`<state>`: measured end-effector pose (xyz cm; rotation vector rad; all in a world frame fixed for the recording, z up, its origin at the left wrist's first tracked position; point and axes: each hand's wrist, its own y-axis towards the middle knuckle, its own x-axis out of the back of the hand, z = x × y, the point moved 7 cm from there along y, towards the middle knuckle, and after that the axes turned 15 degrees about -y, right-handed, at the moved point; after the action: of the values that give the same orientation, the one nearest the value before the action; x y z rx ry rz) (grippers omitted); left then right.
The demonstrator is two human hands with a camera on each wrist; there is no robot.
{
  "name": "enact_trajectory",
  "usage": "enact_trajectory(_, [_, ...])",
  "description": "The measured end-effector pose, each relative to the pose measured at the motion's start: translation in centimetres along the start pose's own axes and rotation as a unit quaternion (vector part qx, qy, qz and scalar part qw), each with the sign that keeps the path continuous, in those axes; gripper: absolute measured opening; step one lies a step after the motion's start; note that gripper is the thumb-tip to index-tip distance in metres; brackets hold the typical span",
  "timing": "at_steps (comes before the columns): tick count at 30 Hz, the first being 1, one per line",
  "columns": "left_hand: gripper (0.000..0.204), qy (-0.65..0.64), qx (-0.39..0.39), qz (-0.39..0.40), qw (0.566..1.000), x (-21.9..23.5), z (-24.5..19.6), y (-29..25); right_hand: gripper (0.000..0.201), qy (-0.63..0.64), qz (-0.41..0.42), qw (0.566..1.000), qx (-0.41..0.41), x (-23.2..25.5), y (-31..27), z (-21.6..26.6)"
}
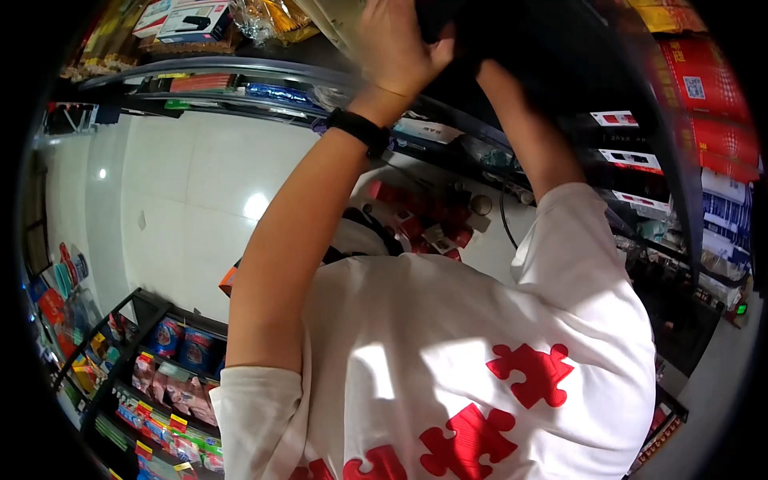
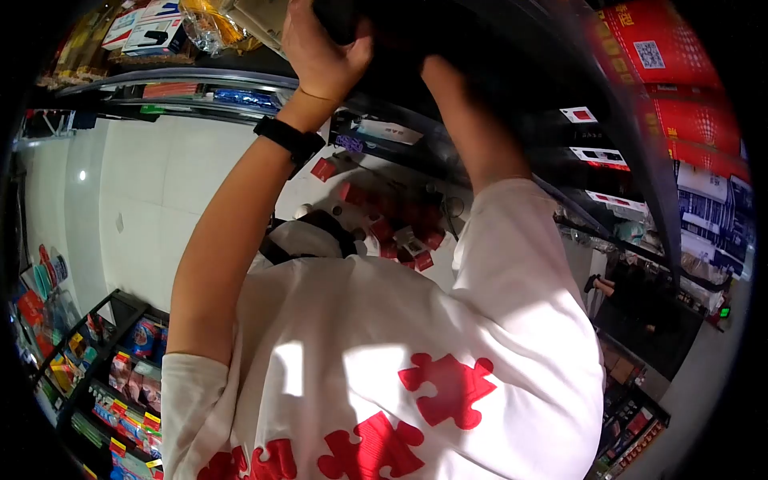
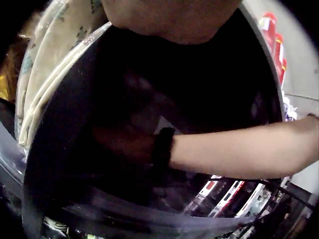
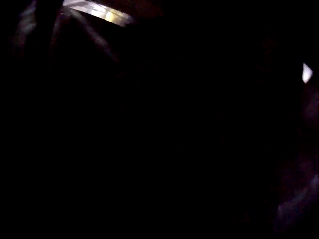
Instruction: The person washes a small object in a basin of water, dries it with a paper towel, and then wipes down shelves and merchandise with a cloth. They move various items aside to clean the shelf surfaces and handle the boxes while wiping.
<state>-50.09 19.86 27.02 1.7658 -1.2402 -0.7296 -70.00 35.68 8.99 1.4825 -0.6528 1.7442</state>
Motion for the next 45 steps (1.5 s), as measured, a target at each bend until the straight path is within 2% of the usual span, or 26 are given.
enact_trajectory(3, [0.059, 0.024, -0.031, -0.042, 0.998, 0.3, -0.3, -0.4, 0.044, 0.067, 0.063, 0.987, 0.134, -1.5, -1.3, 2.7])
enact_trajectory(5, [0.059, 0.025, -0.002, -0.017, 1.0, 0.1, 0.1, -0.2, 0.047, 0.038, 0.033, 0.992, 0.112, -2.6, -6.1, 3.6])
enact_trajectory(7, [0.059, 0.015, -0.021, -0.026, 0.999, 0.1, 0.1, -0.2, 0.05, 0.009, 0.005, 0.995, 0.095, -1.6, -10.1, 4.7])
enact_trajectory(9, [0.059, 0.008, -0.04, -0.034, 0.999, 0.1, 0.3, -0.2, 0.055, -0.052, 0.068, 0.991, 0.1, -0.5, -12.0, 5.2])
enact_trajectory(10, [0.058, 0.009, -0.05, -0.047, 0.998, 0.2, 0.1, -0.3, 0.055, -0.049, 0.069, 0.991, 0.099, 0.3, -11.9, 5.0])
enact_trajectory(12, [0.058, 0.008, -0.06, -0.058, 0.997, 0.4, -0.2, -0.4, 0.055, -0.041, 0.103, 0.994, -0.016, 1.2, -11.1, 2.8])
enact_trajectory(13, [0.057, 0.009, -0.043, -0.048, 0.998, 0.4, -0.3, -0.3, 0.055, -0.046, 0.089, 0.993, -0.06, 1.3, -10.5, 1.3])
enact_trajectory(17, [0.057, 0.005, -0.007, -0.016, 1.0, 0.4, -0.3, 0.2, 0.056, -0.031, -0.037, 0.992, -0.117, 1.8, -6.6, -1.2])
enact_trajectory(21, [0.058, 0.007, -0.016, -0.019, 1.0, 0.2, -0.1, -0.4, 0.057, 0.059, -0.031, 0.997, -0.047, -0.4, -5.5, 2.7])
enact_trajectory(24, [0.061, 0.036, -0.003, -0.026, 0.999, 0.1, 0.2, -0.9, 0.058, 0.138, -0.012, 0.99, 0.031, -2.3, -7.8, 6.1])
enact_trajectory(26, [0.064, 0.028, 0.004, -0.037, 0.999, 0.1, 0.3, -1.0, 0.058, 0.157, -0.01, 0.987, 0.034, -2.8, -10.1, 6.3])
enact_trajectory(28, [0.064, 0.027, 0.01, -0.038, 0.999, 0.1, 0.6, -1.1, 0.058, 0.093, 0.113, 0.988, -0.047, -3.9, -13.4, 4.7])
enact_trajectory(29, [0.064, 0.028, 0.013, -0.045, 0.999, 0.1, 0.8, -1.2, 0.057, 0.097, 0.173, 0.973, -0.119, -3.5, -14.6, 3.3])
enact_trajectory(30, [0.064, 0.027, 0.014, -0.042, 0.999, 0.0, 0.9, -1.2, 0.053, 0.098, 0.327, 0.912, -0.229, 0.3, -15.8, 5.6])
enact_trajectory(32, [0.063, 0.027, -0.003, -0.039, 0.999, 0.1, 0.7, -1.1, 0.052, 0.018, 0.151, 0.986, -0.066, -0.2, -17.9, 1.5])
enact_trajectory(34, [0.062, 0.031, -0.012, -0.048, 0.998, 0.0, 0.4, -1.1, 0.053, 0.065, 0.078, 0.99, 0.095, 1.6, -20.1, -0.2])
enact_trajectory(35, [0.061, 0.037, -0.02, -0.059, 0.997, 0.1, 0.3, -1.0, 0.058, 0.124, 0.038, 0.99, 0.052, 4.5, -22.2, 1.1])
enact_trajectory(36, [0.061, 0.037, -0.02, -0.058, 0.997, 0.1, 0.3, -1.0, 0.058, 0.126, 0.038, 0.99, 0.051, 4.5, -22.9, 0.4])
enact_trajectory(38, [0.06, 0.028, -0.017, -0.042, 0.999, -0.1, 0.4, -0.7, 0.059, 0.092, 0.085, 0.992, -0.027, 2.2, -24.1, -2.7])
enact_trajectory(39, [0.06, 0.03, -0.017, -0.041, 0.999, 0.0, 0.4, -0.5, 0.043, 0.158, 0.034, 0.987, -0.018, 1.5, -24.4, -3.3])
enact_trajectory(40, [0.059, 0.021, -0.026, -0.039, 0.999, 0.0, 0.4, -0.3, 0.043, 0.16, 0.034, 0.986, -0.017, 1.6, -22.9, -1.6])
enact_trajectory(42, [0.058, 0.013, -0.036, -0.032, 0.999, 0.4, -0.2, -0.3, 0.048, 0.048, 0.139, 0.983, -0.113, -0.9, -18.7, 1.7])
enact_trajectory(45, [0.058, 0.016, -0.052, -0.021, 0.998, 0.2, -0.5, 0.0, 0.047, 0.079, 0.176, 0.973, -0.122, -3.5, -14.6, 5.2])
